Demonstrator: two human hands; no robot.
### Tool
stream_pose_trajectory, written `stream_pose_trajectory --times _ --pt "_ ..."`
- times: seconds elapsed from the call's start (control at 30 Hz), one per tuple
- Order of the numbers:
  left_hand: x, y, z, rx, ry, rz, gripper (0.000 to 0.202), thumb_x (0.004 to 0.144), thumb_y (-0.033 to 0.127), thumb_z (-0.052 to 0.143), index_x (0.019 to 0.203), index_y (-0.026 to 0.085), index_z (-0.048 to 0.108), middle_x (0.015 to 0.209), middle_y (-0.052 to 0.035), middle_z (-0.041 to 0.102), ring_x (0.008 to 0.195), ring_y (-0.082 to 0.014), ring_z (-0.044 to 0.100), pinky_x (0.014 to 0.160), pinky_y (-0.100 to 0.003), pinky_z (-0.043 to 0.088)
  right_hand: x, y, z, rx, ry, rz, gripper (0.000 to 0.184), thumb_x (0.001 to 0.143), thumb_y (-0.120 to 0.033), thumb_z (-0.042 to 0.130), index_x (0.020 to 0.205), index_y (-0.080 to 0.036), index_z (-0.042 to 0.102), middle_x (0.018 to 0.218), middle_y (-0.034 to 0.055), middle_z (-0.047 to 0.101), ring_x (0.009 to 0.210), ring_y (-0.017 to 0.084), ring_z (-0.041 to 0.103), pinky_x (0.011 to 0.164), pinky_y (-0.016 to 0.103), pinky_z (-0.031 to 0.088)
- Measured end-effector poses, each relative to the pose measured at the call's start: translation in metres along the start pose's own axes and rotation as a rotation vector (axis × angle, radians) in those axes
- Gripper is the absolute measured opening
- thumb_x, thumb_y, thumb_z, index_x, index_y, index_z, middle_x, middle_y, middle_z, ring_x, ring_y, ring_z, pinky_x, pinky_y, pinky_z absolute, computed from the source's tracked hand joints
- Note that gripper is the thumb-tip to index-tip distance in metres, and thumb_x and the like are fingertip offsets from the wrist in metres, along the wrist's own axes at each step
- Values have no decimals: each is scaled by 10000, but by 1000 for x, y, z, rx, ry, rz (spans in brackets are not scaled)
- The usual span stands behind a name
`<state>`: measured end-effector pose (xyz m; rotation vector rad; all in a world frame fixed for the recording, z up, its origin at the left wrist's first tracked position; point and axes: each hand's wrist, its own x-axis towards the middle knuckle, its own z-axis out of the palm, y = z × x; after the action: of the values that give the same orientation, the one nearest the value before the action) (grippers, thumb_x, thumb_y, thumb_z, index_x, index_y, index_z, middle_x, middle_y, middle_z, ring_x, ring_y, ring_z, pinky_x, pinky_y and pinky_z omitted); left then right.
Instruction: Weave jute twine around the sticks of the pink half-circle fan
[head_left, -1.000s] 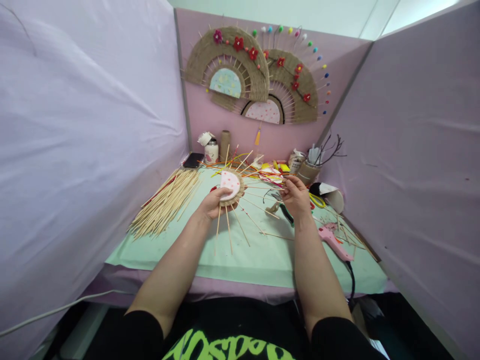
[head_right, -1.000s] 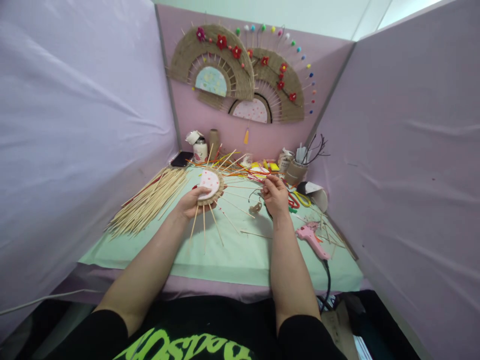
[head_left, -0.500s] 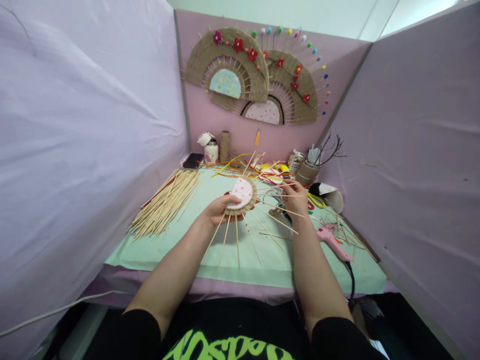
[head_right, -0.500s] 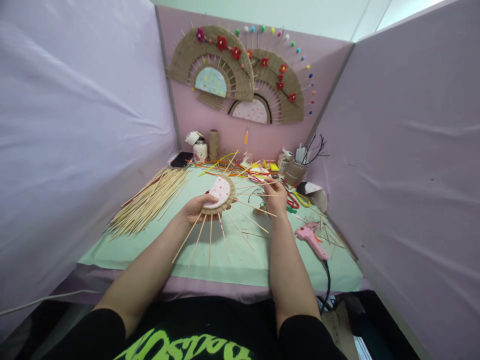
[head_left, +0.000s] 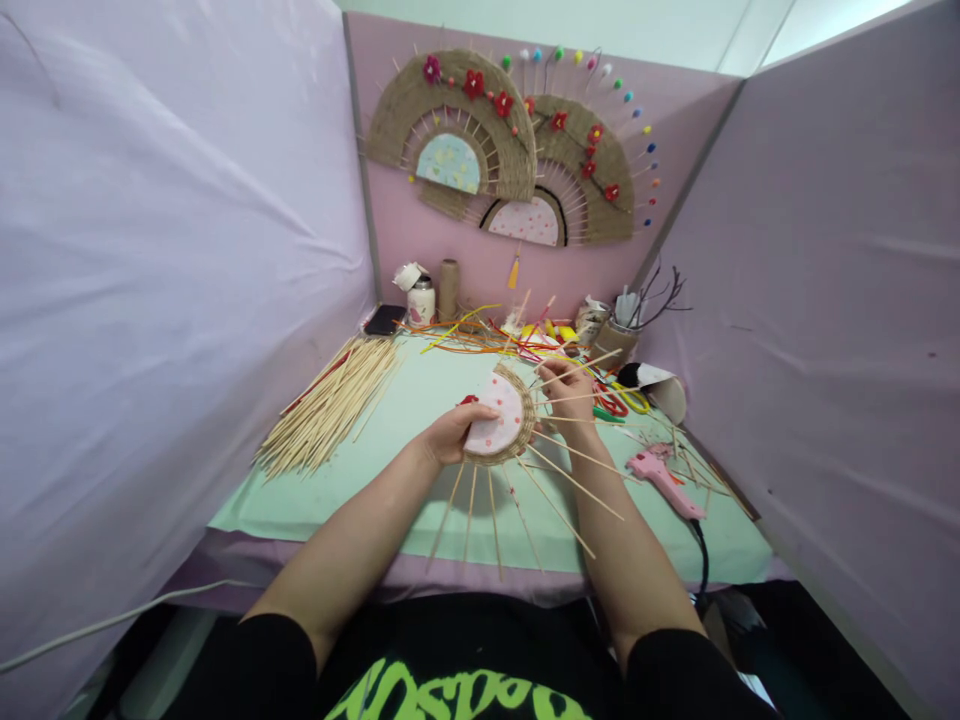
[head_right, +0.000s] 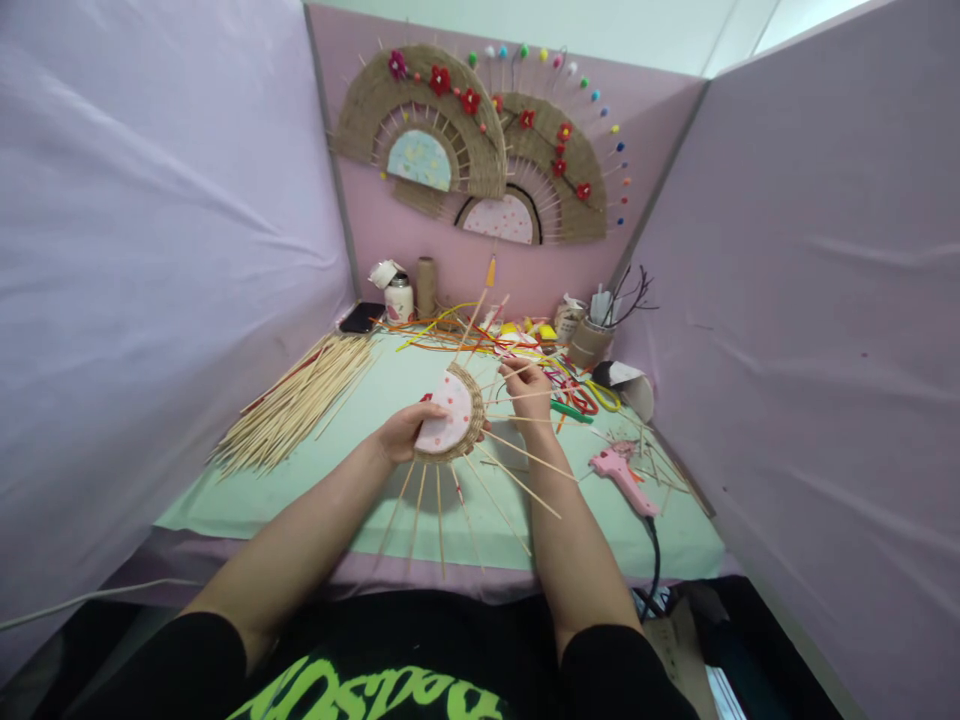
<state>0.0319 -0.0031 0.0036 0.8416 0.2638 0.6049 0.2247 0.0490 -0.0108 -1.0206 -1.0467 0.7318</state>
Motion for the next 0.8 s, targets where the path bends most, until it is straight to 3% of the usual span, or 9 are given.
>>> stream_pose_trajectory --times 0.2,0.43,0.8 --pt "2 -1 1 26 20 -49 417 678 153 604 1079 41 623 977 -204 705 807 -251 692 670 -321 531 -5 -5 4 -41 -30 -12 232 621 -358 696 749 -173 637 614 -21 560 499 82 380 479 239 313" --pt "1 -5 -1 71 142 -103 354 664 97 635 1014 43 651 894 -172 723 707 -218 689 701 -358 546 -6 -5 5 33 -1 -68 217 641 -344 694 760 -176 625 613 -33 535 521 84 392 509 239 332" --pt "4 -9 -10 -54 -21 -151 440 664 61 579 1102 45 618 927 -171 719 775 -233 692 739 -382 542 -2 2 4 75 2 -64 244 644 -345 714 793 -169 636 614 -45 536 498 62 383 484 218 321"
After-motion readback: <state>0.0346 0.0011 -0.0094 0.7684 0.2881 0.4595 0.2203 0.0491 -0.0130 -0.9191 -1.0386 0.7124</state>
